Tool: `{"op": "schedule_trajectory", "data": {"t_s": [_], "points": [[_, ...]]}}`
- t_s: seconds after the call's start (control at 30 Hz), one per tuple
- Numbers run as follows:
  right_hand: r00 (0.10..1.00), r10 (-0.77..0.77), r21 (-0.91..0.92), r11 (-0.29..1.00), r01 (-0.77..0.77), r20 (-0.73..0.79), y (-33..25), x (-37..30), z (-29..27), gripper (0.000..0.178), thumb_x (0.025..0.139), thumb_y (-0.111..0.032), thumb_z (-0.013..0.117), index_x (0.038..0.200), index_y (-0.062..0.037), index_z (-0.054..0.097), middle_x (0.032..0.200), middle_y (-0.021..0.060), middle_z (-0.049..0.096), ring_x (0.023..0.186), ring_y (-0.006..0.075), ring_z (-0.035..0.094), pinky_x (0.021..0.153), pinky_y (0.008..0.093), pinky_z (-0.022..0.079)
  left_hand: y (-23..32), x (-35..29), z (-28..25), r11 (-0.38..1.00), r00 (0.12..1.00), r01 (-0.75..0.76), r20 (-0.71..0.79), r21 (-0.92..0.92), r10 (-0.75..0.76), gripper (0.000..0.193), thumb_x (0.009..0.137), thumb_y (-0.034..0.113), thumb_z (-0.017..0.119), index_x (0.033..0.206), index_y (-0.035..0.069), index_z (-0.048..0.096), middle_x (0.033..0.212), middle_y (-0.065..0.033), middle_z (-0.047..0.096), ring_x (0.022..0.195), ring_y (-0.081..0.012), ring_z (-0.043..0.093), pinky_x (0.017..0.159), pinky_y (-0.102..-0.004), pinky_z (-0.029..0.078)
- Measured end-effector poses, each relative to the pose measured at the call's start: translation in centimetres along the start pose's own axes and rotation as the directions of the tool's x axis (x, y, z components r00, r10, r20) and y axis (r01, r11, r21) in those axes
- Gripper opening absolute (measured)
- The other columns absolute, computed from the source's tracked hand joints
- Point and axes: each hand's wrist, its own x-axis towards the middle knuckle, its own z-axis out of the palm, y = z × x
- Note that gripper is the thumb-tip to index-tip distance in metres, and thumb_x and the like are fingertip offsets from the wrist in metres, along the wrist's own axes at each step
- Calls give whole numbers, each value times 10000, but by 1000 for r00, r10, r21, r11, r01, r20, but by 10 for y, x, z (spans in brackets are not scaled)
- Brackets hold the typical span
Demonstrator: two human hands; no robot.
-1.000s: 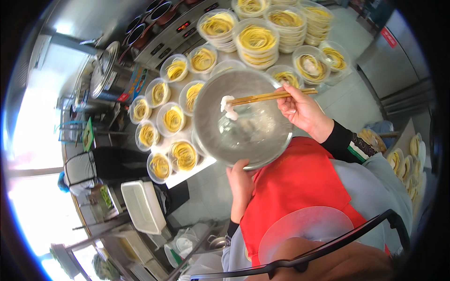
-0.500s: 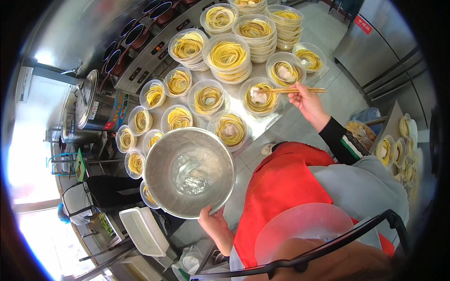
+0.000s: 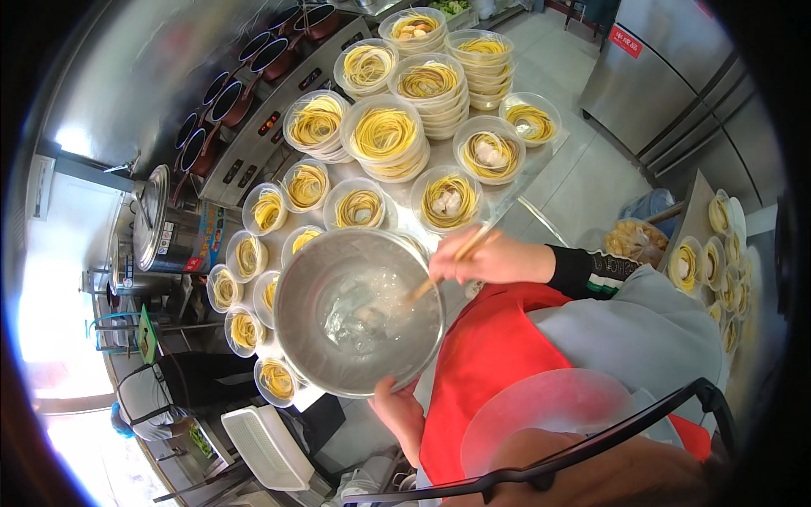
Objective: The person uses chopsticks to pick small white dumplings from a metal bowl and places one into each of many clear plastic bowls containing yellow noodles. The person moves along the counter, filling bowls in sequence, then briefly retrieves more dumplings from a plastic bag before continuing.
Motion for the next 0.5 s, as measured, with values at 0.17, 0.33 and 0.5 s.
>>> {"op": "schedule_trajectory", "data": {"t_s": [0.17, 0.33, 0.5], "points": [[983, -7, -261, 964, 55, 181, 4, 6, 18, 214, 963, -242, 611, 976, -57, 718, 881, 113, 660, 806, 295, 635, 701, 366, 507, 4, -7, 19, 1000, 995, 2, 96, 0, -2, 505, 807, 7, 521, 1310, -27, 492, 1189, -168, 606, 982, -313, 667, 761, -486, 623], [961, -276, -335, 906, 258, -8, 3, 18, 25, 183, 948, -213, 637, 963, -43, 705, 864, 105, 658, 774, 297, 634, 679, 370, 505, 6, -13, 30, 999, 991, 27, 128, 21, -29, 500, 806, 8, 507, 1304, -36, 507, 1184, -165, 604, 1008, -314, 656, 805, -489, 620], [974, -154, -367, 927, 84, -164, -18, 13, 1, 61, 904, -104, 681, 912, -47, 700, 791, 86, 637, 728, 267, 632, 616, 353, 485, 7, -18, 35, 1000, 997, -2, 81, 9, 1, 443, 810, 4, 500, 1247, -58, 535, 1174, -174, 592, 1011, -317, 641, 802, -491, 617]]}}
